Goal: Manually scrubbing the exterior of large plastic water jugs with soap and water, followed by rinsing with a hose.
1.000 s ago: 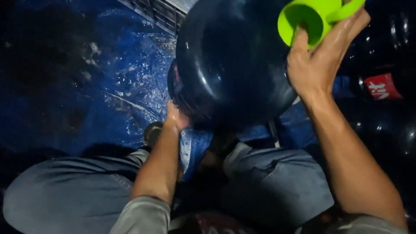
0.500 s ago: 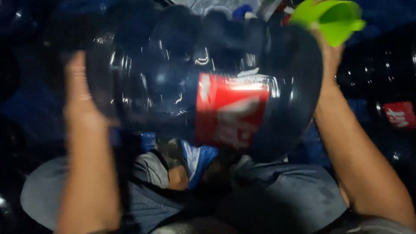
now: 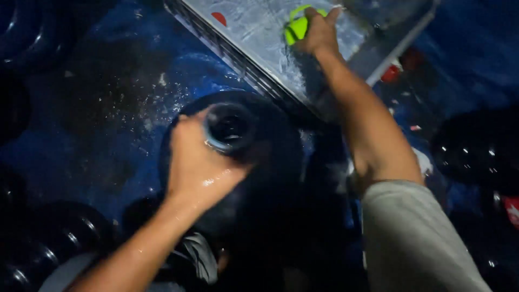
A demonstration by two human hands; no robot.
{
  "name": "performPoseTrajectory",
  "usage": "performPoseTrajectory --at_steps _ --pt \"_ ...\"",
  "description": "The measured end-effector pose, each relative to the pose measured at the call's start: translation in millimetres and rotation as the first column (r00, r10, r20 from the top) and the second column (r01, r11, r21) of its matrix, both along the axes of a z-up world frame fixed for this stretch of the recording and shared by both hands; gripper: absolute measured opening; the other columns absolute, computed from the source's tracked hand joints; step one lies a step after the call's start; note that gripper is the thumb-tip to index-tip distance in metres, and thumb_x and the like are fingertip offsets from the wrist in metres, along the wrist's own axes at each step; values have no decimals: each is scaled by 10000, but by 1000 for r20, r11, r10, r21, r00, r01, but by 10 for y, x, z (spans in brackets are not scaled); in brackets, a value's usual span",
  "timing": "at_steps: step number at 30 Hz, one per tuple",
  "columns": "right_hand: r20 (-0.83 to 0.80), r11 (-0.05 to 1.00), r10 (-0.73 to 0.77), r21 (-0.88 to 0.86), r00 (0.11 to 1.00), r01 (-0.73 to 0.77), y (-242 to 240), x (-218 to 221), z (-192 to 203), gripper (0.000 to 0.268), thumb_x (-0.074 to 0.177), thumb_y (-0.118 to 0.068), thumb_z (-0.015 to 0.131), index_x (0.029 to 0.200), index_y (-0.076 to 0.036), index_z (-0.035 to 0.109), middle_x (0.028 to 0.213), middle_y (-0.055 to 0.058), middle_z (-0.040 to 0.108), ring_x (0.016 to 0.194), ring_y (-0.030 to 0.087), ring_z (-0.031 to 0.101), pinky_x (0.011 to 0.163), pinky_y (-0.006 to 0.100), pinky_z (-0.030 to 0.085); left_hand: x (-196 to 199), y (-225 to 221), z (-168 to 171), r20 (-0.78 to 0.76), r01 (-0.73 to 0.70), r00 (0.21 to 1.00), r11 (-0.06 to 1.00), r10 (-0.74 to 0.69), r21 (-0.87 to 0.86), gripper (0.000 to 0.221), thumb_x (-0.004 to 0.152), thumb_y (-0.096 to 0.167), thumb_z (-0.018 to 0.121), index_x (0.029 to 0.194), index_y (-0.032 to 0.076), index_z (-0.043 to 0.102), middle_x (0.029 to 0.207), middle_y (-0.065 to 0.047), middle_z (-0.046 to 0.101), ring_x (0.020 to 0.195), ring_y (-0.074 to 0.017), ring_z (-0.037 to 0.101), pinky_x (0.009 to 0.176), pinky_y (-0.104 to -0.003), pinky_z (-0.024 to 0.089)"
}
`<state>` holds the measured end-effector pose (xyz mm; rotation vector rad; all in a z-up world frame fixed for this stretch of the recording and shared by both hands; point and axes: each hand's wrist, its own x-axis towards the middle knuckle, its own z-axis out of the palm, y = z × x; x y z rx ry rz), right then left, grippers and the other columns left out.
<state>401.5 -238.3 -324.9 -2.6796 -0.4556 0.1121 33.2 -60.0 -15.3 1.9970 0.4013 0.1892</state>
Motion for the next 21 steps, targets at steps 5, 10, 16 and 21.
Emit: performPoseTrajectory --at_steps 5,10,16,21 --pt "176 911 224 -387 959 -142 -96 252 -1497 259 1006 -96 536 1215 25 628 1473 427 258 918 590 617 782 633 532 263 104 8 189 111 978 990 -93 -87 491 610 31 834 1066 3 653 992 -78 756 821 -186 726 816 -289 583" --pt "-734 990 13 105 679 95 90 -279 -359 109 859 -166 530 780 -127 595 645 39 519 511 169 442 416 337 330 401 97 -471 329 97 944 983 -41 -156 721 647 11 905 1243 -12 500 1153 -130 671 1025 -214 674 946 -319 563" --pt "-615 475 360 768 702 430 333 -1034 2083 650 719 162 466 1316 -45 617 1207 181 686 984 303 750 752 390 730 901 202 -364 569 326 801 933 -186 -154 231 775 -62 877 796 8 657 785 -24 628 639 -117 562 626 -258 482" --pt "135 606 497 653 857 -454 193 -1504 3241 443 885 188 662 1305 64 591 1117 152 619 903 210 590 787 287 514 966 87 -161 320 180 944 944 -86 -277 279 662 -28 814 894 9 664 768 -44 689 604 -118 602 567 -235 530"
